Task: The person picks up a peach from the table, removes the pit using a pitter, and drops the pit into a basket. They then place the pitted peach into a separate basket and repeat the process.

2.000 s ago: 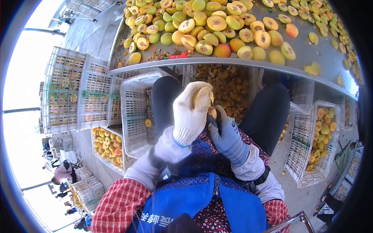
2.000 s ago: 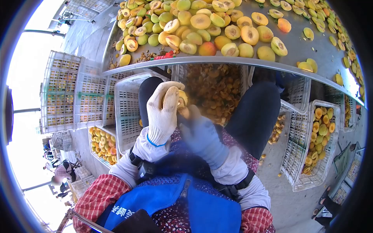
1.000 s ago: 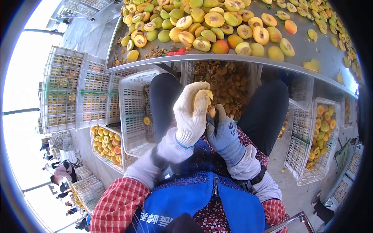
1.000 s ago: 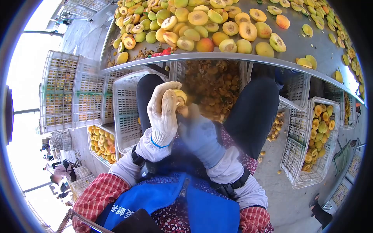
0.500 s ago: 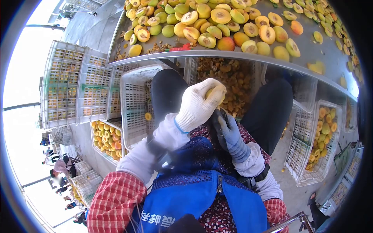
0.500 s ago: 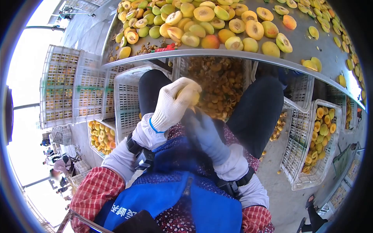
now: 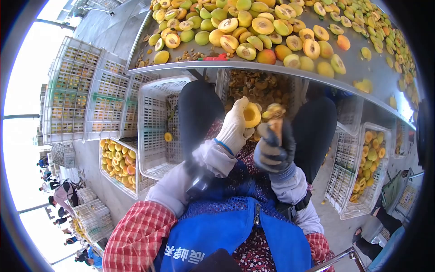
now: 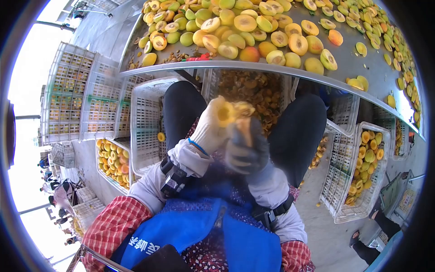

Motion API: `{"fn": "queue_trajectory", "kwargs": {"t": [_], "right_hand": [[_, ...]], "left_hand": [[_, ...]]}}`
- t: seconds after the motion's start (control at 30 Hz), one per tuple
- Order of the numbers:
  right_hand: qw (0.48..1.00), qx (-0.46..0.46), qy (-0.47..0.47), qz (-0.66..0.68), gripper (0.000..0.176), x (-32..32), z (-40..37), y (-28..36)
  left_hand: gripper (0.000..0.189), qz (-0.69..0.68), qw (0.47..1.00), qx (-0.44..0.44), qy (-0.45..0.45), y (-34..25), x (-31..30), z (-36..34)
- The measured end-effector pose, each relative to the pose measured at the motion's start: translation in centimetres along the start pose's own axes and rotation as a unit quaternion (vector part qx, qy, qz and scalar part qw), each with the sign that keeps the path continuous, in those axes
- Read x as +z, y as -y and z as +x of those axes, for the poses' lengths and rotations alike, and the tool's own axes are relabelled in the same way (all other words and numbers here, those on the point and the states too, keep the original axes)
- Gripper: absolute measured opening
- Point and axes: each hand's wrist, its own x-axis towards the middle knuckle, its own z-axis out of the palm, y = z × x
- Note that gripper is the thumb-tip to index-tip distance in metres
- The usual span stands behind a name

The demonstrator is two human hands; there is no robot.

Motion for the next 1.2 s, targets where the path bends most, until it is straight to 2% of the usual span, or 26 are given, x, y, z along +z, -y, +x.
{"fn": "queue_trajectory", "kwargs": {"t": [0.03, 0.07, 0.1, 0.13, 0.17, 0.2, 0.3, 0.33, 0.43, 0.47, 0.57, 0.6, 0.63, 0.67, 0.7, 0.77, 0.8, 0.83, 0.87, 0.9, 0.93, 0.97, 1.03, 1.13, 1.17, 1.2], "right_hand": [[0.998, -0.026, 0.056, -0.016, 0.049, 0.5, 0.1, 0.7], [0.997, -0.061, -0.026, -0.046, 0.047, 0.0, -0.4, 1.7], [0.976, -0.079, -0.157, -0.126, 0.046, -1.3, -1.3, 2.2], [0.932, -0.089, -0.285, -0.205, 0.045, -3.1, -2.1, 2.7], [0.865, -0.096, -0.402, -0.283, 0.045, -4.1, -2.0, 3.1], [0.793, -0.112, -0.459, -0.385, 0.041, -4.0, -1.6, 2.2], [0.724, -0.189, -0.431, -0.505, 0.039, -2.7, 0.0, 0.6], [0.738, -0.198, -0.392, -0.513, 0.032, -2.4, 0.4, 0.5], [0.781, -0.117, -0.306, -0.532, 0.025, -2.8, 0.5, 1.1], [0.775, -0.061, -0.33, -0.535, 0.02, -2.9, 0.5, 1.2], [0.713, -0.109, -0.364, -0.589, 0.02, -4.0, -0.4, 0.8], [0.739, -0.11, -0.39, -0.539, 0.021, -3.7, -0.6, 1.3], [0.739, -0.132, -0.409, -0.519, 0.021, -3.6, -0.9, 1.9], [0.738, -0.152, -0.429, -0.497, 0.022, -3.6, -1.4, 2.4], [0.737, -0.171, -0.45, -0.474, 0.022, -3.6, -1.6, 2.7], [0.727, -0.163, -0.474, -0.469, 0.018, -3.8, -1.0, 3.1], [0.731, -0.151, -0.479, -0.463, 0.015, -4.1, -0.6, 3.2], [0.732, -0.139, -0.487, -0.455, 0.012, -4.3, -0.4, 3.2], [0.732, -0.133, -0.486, -0.459, 0.013, -4.8, 0.0, 3.2], [0.728, -0.119, -0.492, -0.462, 0.015, -5.0, 0.3, 3.4], [0.724, -0.107, -0.499, -0.464, 0.017, -5.1, 0.4, 3.5], [0.721, -0.096, -0.506, -0.464, 0.02, -5.3, 0.6, 3.6], [0.714, -0.111, -0.517, -0.459, 0.023, -4.9, 1.2, 4.0], [0.719, -0.15, -0.508, -0.45, 0.025, -5.9, 0.7, 4.9], [0.722, -0.163, -0.501, -0.449, 0.026, -6.2, 0.7, 5.1], [0.725, -0.177, -0.493, -0.448, 0.027, -6.5, 0.7, 5.3]], "left_hand": [[0.036, 0.039, 0.999, 0.011, -0.032, 0.0, -0.4, -0.7], [0.036, 0.032, 0.998, 0.025, -0.045, -0.3, -1.0, -0.3], [0.036, 0.026, 0.997, 0.035, -0.058, -0.6, -1.7, 0.2], [0.039, 0.034, 0.996, 0.074, 0.027, -1.4, -2.3, -0.3], [0.04, 0.029, 0.995, 0.082, 0.047, -2.6, -2.0, -1.3], [0.041, 0.018, 0.993, 0.093, 0.068, -3.4, -2.2, -1.7], [0.041, -0.009, 0.99, 0.101, 0.095, -4.8, -3.3, -3.4], [0.04, -0.017, 0.99, 0.099, 0.102, -5.2, -3.6, -3.8], [0.038, 0.006, 0.989, 0.094, 0.11, -5.8, -4.0, -4.7], [0.036, 0.016, 0.991, 0.079, 0.111, -6.2, -4.3, -5.0], [0.044, 0.147, 0.966, 0.209, 0.042, -8.4, -8.7, -4.4], [0.041, 0.238, 0.93, 0.271, -0.062, -9.9, -9.7, -4.7], [0.039, 0.323, 0.872, 0.328, -0.164, -11.9, -10.7, -5.0], [0.037, 0.537, 0.729, 0.354, -0.236, -14.0, -13.9, -4.4], [0.035, 0.711, 0.534, 0.351, -0.293, -15.9, -16.7, -3.5], [0.035, 0.702, 0.493, 0.398, -0.326, -19.2, -17.0, -1.6], [0.034, 0.667, 0.518, 0.432, -0.316, -20.6, -14.2, -1.1], [0.034, 0.661, 0.537, 0.416, -0.32, -22.2, -11.8, 0.0], [0.038, 0.645, 0.53, 0.444, -0.324, -23.9, -10.9, 2.1], [0.047, 0.681, 0.496, 0.407, -0.353, -25.8, -10.9, 4.9], [0.062, 0.747, 0.453, 0.282, -0.397, -27.3, -9.7, 7.0], [0.075, 0.777, 0.432, 0.209, -0.406, -28.3, -10.0, 9.9], [0.08, 0.82, 0.424, 0.129, -0.362, -29.4, -11.8, 13.8], [0.067, 0.773, 0.537, 0.171, -0.291, -30.9, -12.5, 15.5], [0.056, 0.738, 0.553, 0.263, -0.284, -30.7, -14.0, 16.3], [0.053, 0.636, 0.683, 0.263, -0.244, -29.6, -12.8, 15.1]]}}
